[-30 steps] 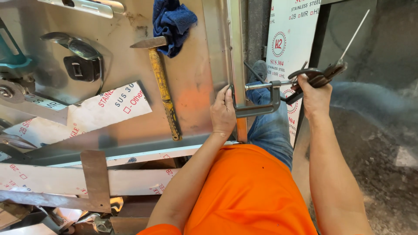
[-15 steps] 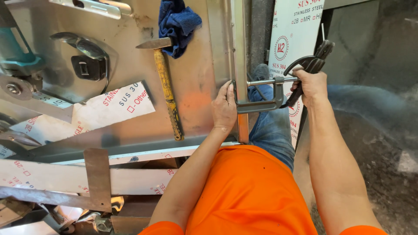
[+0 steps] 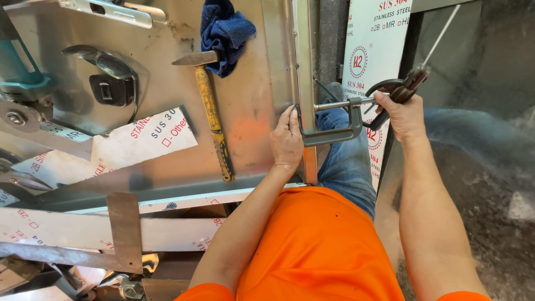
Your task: The person clamps a stainless steel sheet to the workbench edge with a C-clamp, tightens the clamp, and uses a welding torch with locking pliers to make tack welds along the sheet edge, occasionally wiping the area with a blue cloth and repositioning the clamp.
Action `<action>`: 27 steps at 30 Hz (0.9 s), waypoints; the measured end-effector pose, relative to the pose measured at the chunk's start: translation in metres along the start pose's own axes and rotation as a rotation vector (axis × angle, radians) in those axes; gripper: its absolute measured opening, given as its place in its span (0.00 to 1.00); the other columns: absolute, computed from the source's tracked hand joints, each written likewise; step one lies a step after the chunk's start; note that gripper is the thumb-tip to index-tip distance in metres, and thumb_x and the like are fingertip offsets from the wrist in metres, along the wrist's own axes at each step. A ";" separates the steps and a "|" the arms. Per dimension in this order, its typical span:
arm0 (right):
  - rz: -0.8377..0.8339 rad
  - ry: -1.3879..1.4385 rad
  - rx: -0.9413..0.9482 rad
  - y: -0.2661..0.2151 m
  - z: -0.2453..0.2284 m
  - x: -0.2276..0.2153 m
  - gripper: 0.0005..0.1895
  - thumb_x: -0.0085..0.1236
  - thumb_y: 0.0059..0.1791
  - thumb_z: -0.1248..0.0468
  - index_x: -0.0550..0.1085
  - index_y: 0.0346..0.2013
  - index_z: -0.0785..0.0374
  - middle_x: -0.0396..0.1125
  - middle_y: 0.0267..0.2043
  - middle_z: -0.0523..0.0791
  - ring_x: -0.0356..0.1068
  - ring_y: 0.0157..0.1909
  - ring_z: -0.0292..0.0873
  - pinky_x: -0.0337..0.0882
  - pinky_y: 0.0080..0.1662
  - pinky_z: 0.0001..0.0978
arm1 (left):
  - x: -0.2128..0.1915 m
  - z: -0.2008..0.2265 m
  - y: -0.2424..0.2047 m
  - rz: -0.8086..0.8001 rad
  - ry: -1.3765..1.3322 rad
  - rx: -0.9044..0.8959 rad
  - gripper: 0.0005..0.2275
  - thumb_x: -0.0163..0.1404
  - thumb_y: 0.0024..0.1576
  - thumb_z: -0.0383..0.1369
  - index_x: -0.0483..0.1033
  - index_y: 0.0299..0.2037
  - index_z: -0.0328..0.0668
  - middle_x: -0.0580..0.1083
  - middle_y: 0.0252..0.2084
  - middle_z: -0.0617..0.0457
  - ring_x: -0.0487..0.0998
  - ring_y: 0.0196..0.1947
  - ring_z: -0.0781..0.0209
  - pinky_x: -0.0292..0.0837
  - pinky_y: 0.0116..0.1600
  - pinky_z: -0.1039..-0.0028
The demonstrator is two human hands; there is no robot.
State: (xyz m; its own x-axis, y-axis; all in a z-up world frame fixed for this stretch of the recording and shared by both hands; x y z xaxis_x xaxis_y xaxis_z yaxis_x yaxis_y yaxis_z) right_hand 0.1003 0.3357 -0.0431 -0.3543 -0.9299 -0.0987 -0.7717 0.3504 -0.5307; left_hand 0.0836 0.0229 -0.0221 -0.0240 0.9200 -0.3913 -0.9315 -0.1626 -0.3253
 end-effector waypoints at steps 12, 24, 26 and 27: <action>0.034 -0.252 0.093 -0.003 -0.030 0.007 0.09 0.67 0.51 0.62 0.77 0.39 0.66 0.70 0.31 0.41 0.66 0.26 0.34 0.66 0.29 0.27 | -0.004 0.010 0.001 -0.042 0.155 0.134 0.16 0.46 0.68 0.37 0.71 0.65 0.51 0.79 0.36 0.43 0.82 0.35 0.44 0.74 0.37 0.59; 0.224 -0.561 -0.275 -0.015 -0.061 -0.004 0.18 0.60 0.63 0.58 0.63 0.55 0.67 0.69 0.36 0.43 0.69 0.30 0.36 0.69 0.33 0.29 | -0.007 0.025 -0.001 -0.026 0.540 0.376 0.22 0.50 0.66 0.41 0.64 0.72 0.63 0.67 0.25 0.52 0.74 0.22 0.51 0.71 0.27 0.58; 0.249 -0.513 -0.293 -0.014 -0.068 -0.009 0.17 0.58 0.64 0.58 0.63 0.55 0.67 0.68 0.36 0.42 0.69 0.30 0.36 0.69 0.33 0.29 | -0.006 0.022 -0.002 -0.035 0.528 0.375 0.23 0.50 0.66 0.40 0.63 0.72 0.63 0.67 0.25 0.52 0.74 0.22 0.51 0.71 0.27 0.58; 0.277 -0.461 -0.304 -0.016 -0.072 -0.014 0.17 0.55 0.64 0.58 0.62 0.56 0.67 0.67 0.36 0.41 0.69 0.30 0.35 0.69 0.32 0.30 | -0.005 0.021 -0.004 -0.051 0.520 0.375 0.23 0.50 0.66 0.40 0.63 0.73 0.62 0.67 0.25 0.52 0.74 0.21 0.51 0.71 0.26 0.59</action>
State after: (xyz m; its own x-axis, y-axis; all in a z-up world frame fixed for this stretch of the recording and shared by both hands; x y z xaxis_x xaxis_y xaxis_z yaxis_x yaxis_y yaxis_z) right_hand 0.0794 0.3508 0.0270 -0.3507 -0.7284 -0.5886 -0.8235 0.5392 -0.1765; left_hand 0.0804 0.0267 -0.0011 0.1145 0.6152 -0.7800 -0.9928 0.0990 -0.0677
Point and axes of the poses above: each hand's wrist, its own y-axis towards the middle knuckle, its own x-axis out of the palm, z = x × y, the point moved 6 cm from there along y, towards the middle knuckle
